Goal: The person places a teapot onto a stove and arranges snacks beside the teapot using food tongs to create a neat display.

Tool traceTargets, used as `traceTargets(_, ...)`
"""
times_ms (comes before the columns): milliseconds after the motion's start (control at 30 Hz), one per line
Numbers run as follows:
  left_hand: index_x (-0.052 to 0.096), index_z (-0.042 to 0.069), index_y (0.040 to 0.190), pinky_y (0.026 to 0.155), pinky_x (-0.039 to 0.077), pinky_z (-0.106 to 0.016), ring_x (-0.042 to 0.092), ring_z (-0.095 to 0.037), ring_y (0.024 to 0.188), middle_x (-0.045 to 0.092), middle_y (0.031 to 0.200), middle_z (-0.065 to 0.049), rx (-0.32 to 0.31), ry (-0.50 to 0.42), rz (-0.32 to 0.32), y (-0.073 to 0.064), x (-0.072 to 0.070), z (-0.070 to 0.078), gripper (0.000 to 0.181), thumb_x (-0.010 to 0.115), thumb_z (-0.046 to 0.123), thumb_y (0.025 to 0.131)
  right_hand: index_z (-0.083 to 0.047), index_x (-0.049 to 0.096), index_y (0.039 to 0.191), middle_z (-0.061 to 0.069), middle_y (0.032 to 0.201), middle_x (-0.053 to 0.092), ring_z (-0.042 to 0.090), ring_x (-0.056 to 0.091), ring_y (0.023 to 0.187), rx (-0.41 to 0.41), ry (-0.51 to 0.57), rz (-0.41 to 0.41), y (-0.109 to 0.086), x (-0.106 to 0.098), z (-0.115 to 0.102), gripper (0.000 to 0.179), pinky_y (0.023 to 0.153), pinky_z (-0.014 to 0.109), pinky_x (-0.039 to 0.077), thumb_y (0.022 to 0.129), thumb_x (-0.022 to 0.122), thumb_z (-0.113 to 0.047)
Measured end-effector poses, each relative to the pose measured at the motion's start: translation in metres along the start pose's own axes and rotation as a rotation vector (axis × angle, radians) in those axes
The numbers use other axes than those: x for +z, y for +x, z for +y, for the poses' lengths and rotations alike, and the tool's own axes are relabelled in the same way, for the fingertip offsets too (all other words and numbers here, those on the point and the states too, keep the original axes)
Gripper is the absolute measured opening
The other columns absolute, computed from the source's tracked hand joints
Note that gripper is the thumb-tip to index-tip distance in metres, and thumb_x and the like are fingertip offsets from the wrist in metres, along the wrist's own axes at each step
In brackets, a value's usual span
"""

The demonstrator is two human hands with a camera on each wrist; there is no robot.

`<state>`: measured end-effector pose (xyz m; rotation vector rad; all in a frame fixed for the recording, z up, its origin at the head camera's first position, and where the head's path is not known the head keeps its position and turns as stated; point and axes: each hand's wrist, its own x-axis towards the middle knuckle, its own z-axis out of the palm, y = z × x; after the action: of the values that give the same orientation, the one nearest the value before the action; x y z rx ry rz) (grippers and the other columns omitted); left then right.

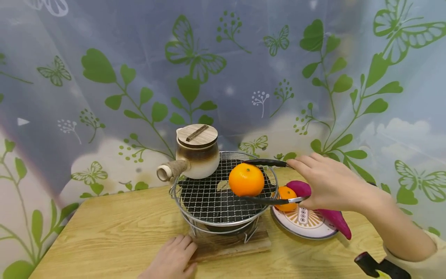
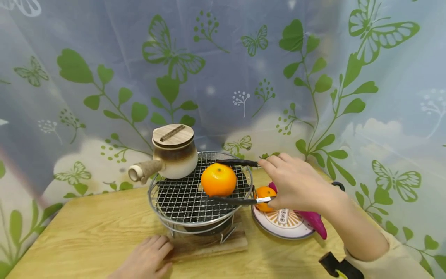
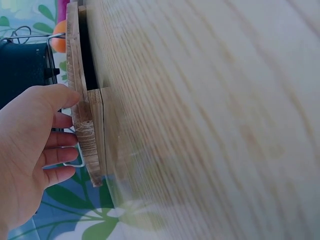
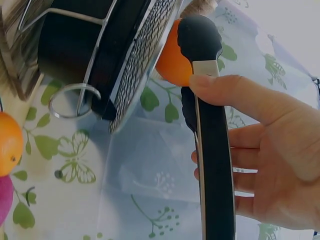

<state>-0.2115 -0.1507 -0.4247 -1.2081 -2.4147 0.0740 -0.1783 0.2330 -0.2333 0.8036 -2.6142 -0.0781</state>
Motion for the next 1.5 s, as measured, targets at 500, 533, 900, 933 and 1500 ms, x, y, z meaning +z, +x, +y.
traceTargets(500,0.060,0.012,0.091,0.072,0.046,-0.033,0.053,-0.019,0.084,0.056,0.094,-0.004,-0.015,-0.004,-0.060,0.002,-0.003,-0.001,0.026,0.064,0.033,0.077,0.001,0.052,0.125,0.012,0.117,0.057,0.029,0.053,0.102,-0.086,-0.031,0.042,0.020,0.010,-0.020,0.086,0.085,0.044,0.044,0.057,0.078,-0.043)
traceTargets(533,0.060,0.012,0.092,0.072,0.046,-0.033,0.053,-0.019,0.084,0.056,0.094,-0.004,-0.015,-0.004,-0.065,0.002,-0.003,-0.001,0.026,0.064,0.034,0.078,0.001,0.052,0.124,0.012,0.117,0.057,0.029,0.053,0.102,-0.092,-0.035,0.048,0.020,0.010,-0.021,0.085,0.085,0.045,0.044,0.057,0.078,-0.044)
traceTargets(900,0.061,0.011,0.092,0.073,0.047,-0.033,0.054,-0.019,0.085,0.057,0.095,-0.005,-0.012,0.002,-0.064,0.000,-0.003,-0.001,0.028,0.065,0.034,0.077,0.001,0.049,0.128,0.012,0.120,0.054,0.029,0.052,0.105,-0.080,0.006,0.030,0.030,0.015,-0.031,0.084,0.081,0.044,0.047,0.059,0.077,-0.037)
traceTargets(933,0.061,0.011,0.092,0.073,0.047,-0.033,0.054,-0.020,0.085,0.057,0.095,-0.005,-0.009,0.005,-0.056,0.000,-0.002,-0.001,0.028,0.065,0.034,0.077,0.001,0.049,0.128,0.011,0.120,0.054,0.028,0.052,0.105,-0.083,0.004,0.035,0.030,0.016,-0.031,0.084,0.080,0.043,0.047,0.058,0.076,-0.036)
traceTargets(1500,0.061,0.012,0.090,0.069,0.046,-0.031,0.053,-0.018,0.080,0.056,0.090,-0.003,0.007,0.010,-0.014,-0.001,0.000,-0.002,0.027,0.066,0.034,0.075,0.001,0.050,0.128,0.011,0.121,0.054,0.027,0.052,0.106,-0.110,0.010,0.004,0.042,0.017,-0.040,0.085,0.081,0.041,0.048,0.058,0.078,-0.039)
